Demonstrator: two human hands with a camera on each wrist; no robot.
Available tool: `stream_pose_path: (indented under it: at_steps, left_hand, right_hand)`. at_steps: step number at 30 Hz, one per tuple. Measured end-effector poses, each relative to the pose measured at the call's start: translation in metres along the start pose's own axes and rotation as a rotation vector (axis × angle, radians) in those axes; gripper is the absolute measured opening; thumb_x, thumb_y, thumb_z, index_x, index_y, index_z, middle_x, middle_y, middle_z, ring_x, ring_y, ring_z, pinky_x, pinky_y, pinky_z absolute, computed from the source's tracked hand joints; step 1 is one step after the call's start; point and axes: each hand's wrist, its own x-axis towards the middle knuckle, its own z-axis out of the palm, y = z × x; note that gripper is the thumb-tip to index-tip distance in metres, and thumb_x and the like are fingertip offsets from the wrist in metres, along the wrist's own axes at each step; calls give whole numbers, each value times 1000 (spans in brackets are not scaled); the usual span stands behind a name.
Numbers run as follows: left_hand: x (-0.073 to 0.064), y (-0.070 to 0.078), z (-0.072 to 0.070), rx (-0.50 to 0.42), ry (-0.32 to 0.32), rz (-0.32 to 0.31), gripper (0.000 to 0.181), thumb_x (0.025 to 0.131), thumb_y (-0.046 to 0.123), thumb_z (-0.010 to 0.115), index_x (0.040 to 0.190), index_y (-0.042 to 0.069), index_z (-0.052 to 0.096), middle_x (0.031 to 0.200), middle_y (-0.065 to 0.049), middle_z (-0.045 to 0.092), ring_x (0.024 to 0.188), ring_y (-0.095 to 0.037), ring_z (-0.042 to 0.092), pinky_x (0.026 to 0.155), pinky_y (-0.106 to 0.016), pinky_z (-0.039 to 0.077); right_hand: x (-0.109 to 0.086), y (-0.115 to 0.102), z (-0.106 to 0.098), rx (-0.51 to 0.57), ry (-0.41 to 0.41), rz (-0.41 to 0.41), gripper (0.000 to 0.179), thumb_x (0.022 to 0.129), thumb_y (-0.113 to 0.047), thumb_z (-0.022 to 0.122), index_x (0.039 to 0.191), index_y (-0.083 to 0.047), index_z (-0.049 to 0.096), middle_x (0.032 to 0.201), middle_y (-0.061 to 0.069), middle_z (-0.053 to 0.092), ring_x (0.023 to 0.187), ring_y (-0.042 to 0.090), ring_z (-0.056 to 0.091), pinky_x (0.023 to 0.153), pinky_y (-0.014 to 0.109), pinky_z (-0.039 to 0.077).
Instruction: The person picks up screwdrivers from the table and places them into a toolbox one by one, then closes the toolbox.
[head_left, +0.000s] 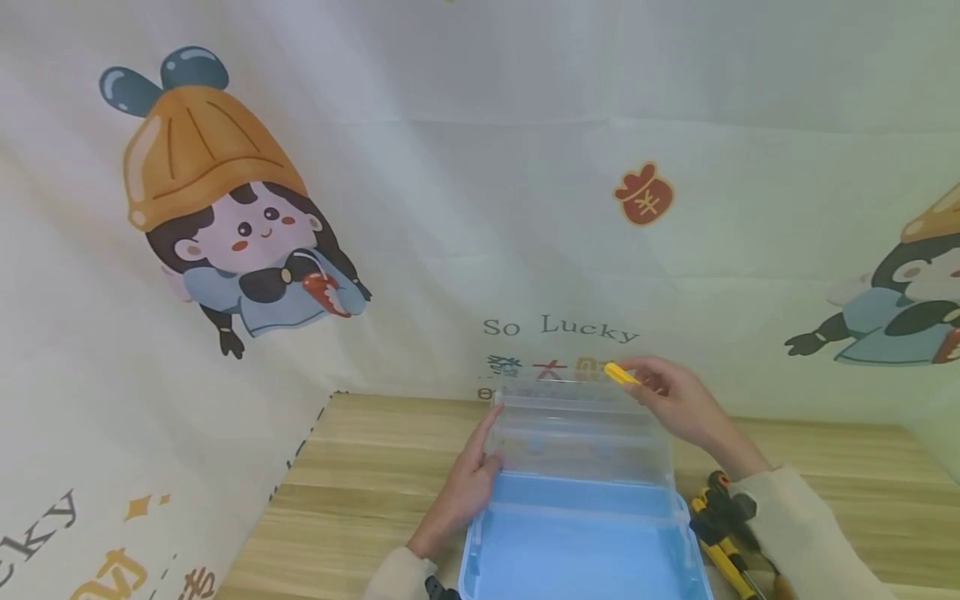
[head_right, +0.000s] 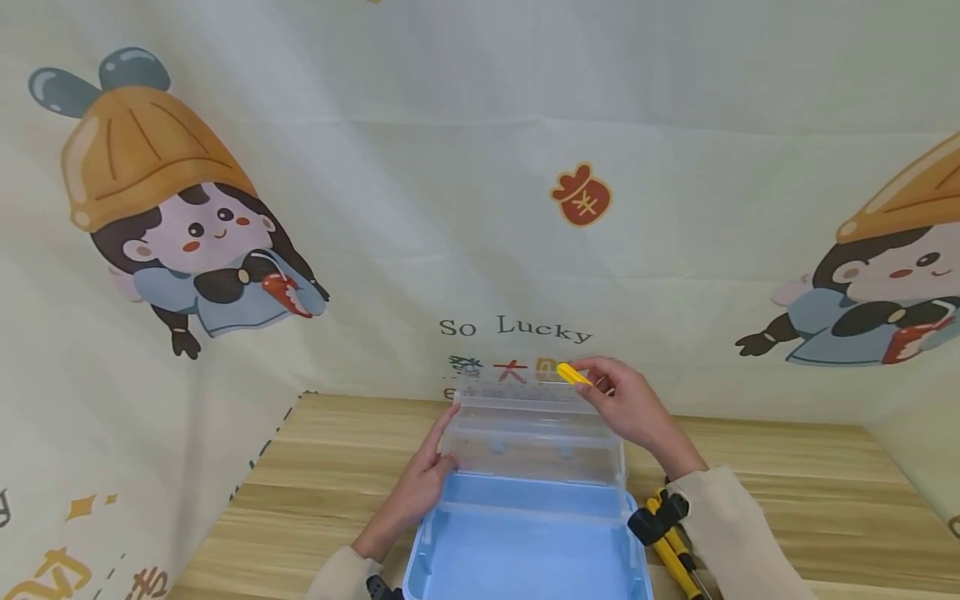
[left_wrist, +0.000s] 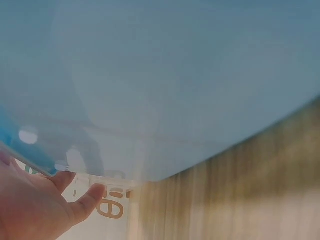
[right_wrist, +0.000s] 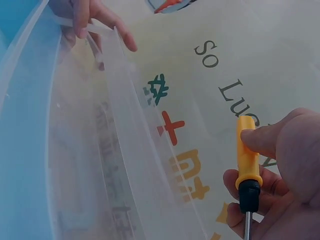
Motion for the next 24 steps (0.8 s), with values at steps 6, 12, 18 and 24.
stream_pose_path:
  at_steps: [6,12,18,24]
  left_hand:
    - [-1,1,0,10,-5,2,67,101,5,41,157,36,22,166,0,16,141,-27,33,119,-58,19]
    - [1,-1,1,27,-13,-1,67,101,5,41,158,34,21,166,0,15,143,-26,30,121,-56,18]
    - [1,-2,1,31,-10,12,67,100,2,41,158,31,21,166,-2,15,151,-27,18,121,-57,13]
    - [-4,12,0,13,0,5,66,99,0,42,158,25,23,166,-8,16,149,-31,21,121,-58,13]
  right_hand:
    - [4,-1,5,-12,-15,-18,34,92,-5,64,127,-3,62,99,12,65,83,20,61,64,27,55]
    - [7,-2,8,-10,-28,-3,34,92,-4,64,126,-3,63,98,11,65,82,20,60,62,27,54]
    - [9,-3,11,-17,-46,7,34,93,-5,63,127,-4,63,103,12,65,85,20,60,64,29,54]
    - [11,-5,14,-14,-56,20,33,94,-7,63,127,-5,63,105,11,66,86,21,59,66,29,53]
